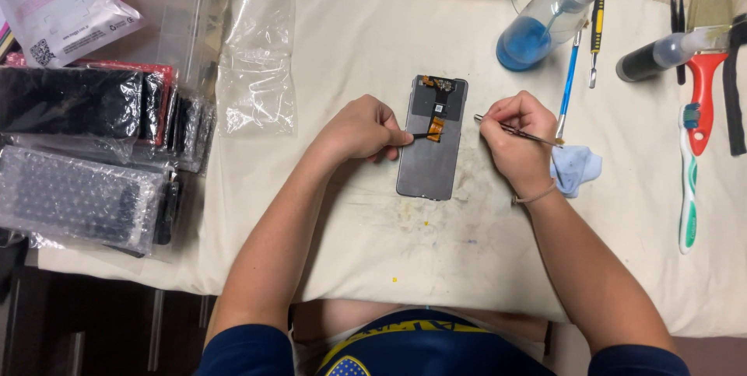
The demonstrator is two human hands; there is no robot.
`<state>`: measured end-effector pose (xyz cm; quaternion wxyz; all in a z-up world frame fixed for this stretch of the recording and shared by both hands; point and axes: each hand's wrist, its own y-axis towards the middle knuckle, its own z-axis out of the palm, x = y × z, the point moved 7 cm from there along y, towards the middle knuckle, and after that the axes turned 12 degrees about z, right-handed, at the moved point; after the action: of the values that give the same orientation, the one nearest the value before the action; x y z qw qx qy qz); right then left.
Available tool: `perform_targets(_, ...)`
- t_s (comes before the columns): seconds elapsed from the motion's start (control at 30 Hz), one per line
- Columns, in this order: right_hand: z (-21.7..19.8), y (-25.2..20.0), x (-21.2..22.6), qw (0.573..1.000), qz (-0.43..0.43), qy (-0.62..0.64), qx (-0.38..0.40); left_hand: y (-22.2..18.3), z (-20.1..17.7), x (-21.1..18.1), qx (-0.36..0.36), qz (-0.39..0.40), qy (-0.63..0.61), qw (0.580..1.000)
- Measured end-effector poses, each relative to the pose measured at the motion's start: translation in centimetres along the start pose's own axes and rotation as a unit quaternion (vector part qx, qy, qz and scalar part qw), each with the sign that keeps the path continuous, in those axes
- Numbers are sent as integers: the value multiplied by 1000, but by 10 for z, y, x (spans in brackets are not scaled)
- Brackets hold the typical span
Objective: Preparing a mobile phone screen for installation by manipulating the ribbon cable and removing adhesive strips using specialized tools.
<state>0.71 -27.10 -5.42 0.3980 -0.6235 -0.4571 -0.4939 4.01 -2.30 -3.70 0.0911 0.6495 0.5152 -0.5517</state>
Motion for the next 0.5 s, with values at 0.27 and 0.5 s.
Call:
perform_targets(0.27,-4,-1,0,997,-40,72,3,0,-4,5,12,7,-48,999)
perform_targets(0.5,-2,3,-5,993,-60,103,28,-4,-11,4,20,20,-78,997)
